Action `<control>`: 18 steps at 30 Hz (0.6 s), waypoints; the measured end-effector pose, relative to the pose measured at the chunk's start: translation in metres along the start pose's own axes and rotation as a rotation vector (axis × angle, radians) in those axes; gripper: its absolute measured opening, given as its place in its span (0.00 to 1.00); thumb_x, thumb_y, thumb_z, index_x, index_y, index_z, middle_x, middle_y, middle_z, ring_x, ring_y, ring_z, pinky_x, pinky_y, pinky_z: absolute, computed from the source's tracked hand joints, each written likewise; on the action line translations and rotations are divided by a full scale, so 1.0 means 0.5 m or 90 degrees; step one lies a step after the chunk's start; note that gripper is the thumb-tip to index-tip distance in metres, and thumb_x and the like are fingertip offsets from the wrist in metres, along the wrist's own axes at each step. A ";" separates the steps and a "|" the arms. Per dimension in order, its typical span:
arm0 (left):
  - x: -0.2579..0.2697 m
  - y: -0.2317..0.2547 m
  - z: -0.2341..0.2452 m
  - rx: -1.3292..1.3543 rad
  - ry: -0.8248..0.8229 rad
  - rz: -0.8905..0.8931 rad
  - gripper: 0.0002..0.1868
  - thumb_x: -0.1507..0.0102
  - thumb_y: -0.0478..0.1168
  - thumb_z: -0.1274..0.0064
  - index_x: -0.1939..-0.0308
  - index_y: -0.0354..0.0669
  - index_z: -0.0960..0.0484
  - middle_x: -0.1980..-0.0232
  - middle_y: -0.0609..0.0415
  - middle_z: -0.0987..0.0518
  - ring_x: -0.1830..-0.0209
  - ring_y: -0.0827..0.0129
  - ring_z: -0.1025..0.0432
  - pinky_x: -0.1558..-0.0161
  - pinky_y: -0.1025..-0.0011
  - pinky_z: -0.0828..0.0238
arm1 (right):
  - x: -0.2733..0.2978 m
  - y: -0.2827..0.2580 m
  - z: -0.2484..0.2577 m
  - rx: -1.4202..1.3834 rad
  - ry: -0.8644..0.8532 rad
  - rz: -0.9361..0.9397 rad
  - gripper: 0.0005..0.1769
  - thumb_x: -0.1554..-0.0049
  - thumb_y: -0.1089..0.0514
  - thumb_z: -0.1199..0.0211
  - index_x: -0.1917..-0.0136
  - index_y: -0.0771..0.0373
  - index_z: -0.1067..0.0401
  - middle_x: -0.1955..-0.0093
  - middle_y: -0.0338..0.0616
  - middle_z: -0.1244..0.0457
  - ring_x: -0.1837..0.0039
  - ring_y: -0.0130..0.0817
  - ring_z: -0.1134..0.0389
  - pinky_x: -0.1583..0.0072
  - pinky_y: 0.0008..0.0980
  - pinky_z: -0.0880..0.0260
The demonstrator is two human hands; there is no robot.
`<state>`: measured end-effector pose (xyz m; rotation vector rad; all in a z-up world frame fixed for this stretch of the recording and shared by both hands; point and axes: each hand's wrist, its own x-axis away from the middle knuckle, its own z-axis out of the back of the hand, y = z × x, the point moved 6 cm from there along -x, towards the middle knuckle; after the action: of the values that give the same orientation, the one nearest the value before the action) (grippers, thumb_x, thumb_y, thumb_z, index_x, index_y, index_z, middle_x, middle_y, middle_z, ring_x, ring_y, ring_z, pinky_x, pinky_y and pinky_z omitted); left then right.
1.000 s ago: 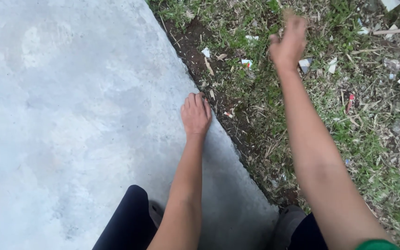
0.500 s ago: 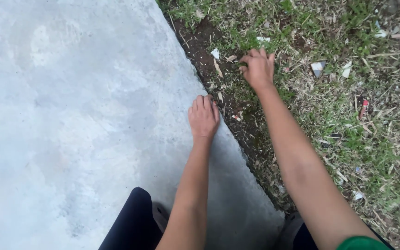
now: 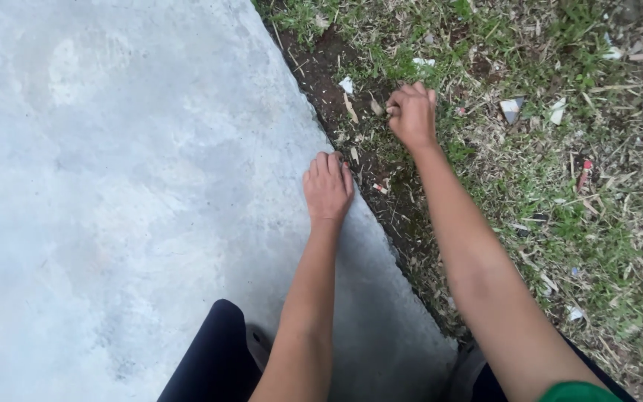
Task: Picking up small pieces of trash and glass shards from the ground next to a concrete walkway.
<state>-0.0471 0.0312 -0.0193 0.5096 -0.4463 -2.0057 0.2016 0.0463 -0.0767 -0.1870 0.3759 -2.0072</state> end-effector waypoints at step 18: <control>0.007 -0.009 -0.013 -0.009 0.000 -0.013 0.11 0.35 0.44 0.51 0.50 0.47 0.23 0.55 0.52 0.28 0.52 0.58 0.31 0.55 0.58 0.36 | -0.024 0.235 0.371 0.116 0.210 -0.190 0.22 0.47 0.61 0.29 0.39 0.56 0.21 0.40 0.56 0.32 0.42 0.45 0.30 0.41 0.51 0.30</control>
<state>-0.0486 0.0294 -0.0276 0.5074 -0.4285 -2.0273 0.3606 -0.0253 0.0576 0.2167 0.3862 -2.3601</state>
